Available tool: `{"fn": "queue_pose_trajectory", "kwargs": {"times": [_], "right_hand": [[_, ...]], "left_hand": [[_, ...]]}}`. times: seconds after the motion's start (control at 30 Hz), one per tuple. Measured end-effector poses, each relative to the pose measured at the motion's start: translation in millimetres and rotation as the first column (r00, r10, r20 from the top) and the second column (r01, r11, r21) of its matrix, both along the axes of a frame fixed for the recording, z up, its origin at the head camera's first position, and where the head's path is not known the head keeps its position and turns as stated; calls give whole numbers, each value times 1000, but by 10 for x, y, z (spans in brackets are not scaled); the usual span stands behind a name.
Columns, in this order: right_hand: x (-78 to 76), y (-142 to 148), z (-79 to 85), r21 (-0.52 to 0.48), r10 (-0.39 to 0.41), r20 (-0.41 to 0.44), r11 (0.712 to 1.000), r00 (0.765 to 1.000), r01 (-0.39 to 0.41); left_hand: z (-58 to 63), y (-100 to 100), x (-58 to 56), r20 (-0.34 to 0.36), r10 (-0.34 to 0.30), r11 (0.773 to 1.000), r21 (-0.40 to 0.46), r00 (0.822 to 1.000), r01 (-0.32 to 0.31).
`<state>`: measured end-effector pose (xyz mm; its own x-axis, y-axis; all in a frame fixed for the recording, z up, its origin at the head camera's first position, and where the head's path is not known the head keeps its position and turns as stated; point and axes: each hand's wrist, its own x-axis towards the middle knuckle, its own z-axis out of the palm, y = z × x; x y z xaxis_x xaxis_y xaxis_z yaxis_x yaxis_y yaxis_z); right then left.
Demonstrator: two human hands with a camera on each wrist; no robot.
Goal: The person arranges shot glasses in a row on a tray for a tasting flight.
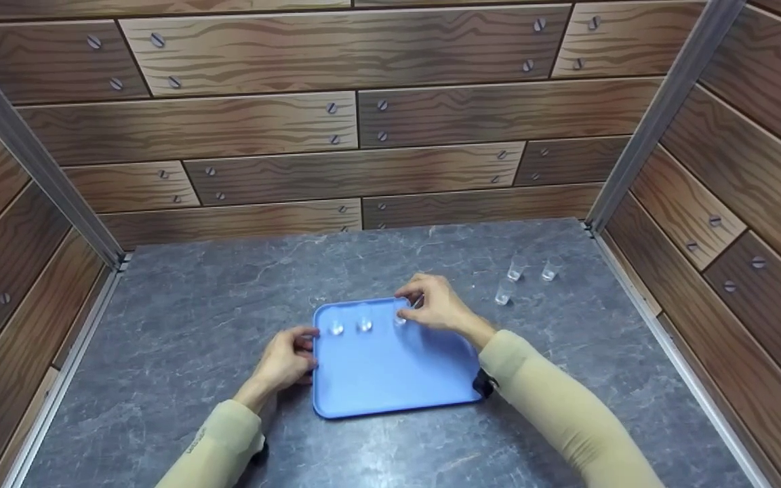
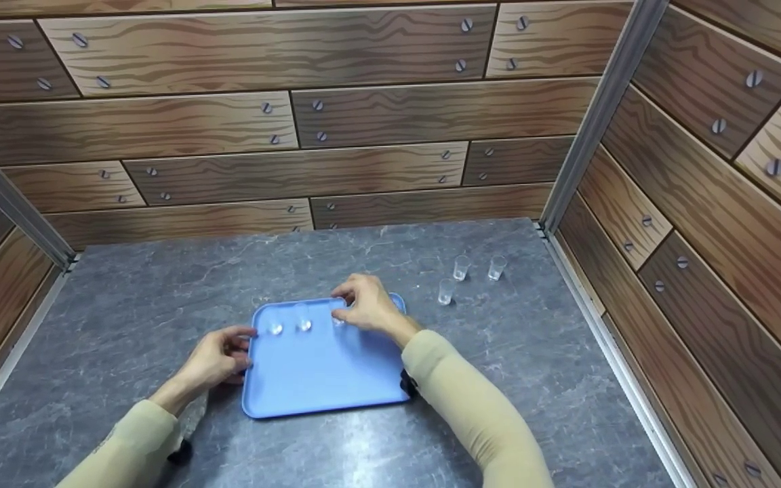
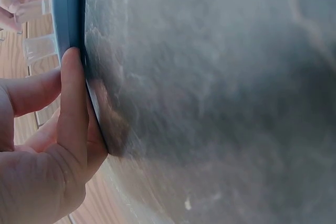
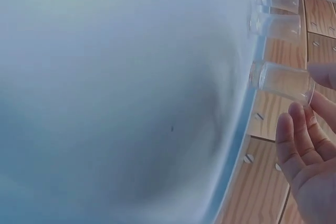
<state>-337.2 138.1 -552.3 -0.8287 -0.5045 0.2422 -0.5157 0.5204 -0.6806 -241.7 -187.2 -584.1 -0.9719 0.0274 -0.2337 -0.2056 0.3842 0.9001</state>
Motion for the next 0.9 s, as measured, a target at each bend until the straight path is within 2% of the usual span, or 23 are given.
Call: {"fn": "queue_pose_trajectory", "kwargs": {"times": [0.6, 0.9], "right_hand": [[-21, -239, -146, 40, -44, -39, 998, 998, 46], [13, -243, -121, 29, -67, 10, 997, 998, 67]], "left_hand": [[-13, 16, -12, 2, 10, 1000, -15, 1000, -10], [-21, 6, 14, -5, 9, 1000, -4, 1000, -9]]}}
